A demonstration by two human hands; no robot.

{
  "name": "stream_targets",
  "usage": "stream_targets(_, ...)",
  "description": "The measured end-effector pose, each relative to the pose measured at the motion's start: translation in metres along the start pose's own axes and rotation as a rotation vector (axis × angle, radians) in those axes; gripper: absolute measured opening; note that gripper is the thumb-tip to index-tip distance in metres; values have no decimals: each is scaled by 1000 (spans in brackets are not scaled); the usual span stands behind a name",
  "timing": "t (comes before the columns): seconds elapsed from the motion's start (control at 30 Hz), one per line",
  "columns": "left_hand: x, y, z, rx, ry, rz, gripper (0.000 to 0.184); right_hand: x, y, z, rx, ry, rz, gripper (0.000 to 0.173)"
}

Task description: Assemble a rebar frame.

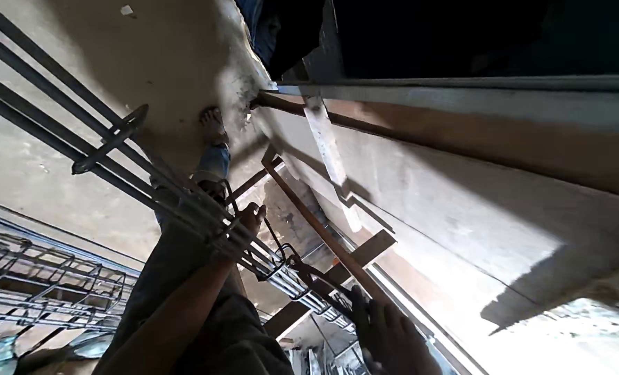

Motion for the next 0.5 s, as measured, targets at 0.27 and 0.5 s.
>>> stream_targets(0.27,1,3,0,13,9,-18,48,1,68,66,211,-1082,1257,19)
stream_targets(0.5,3,4,-4,29,-21,-32,49,7,57,40,280,91,-88,49)
Point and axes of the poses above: each hand's wrist, its own z-axis towards the middle knuckle, its own x-axis out of the back of the hand, y = z × x, the point moved 2 cm from there along z, towards the middle knuckle, and after that the axes turned 12 degrees about -y, right-handed, at the moved point
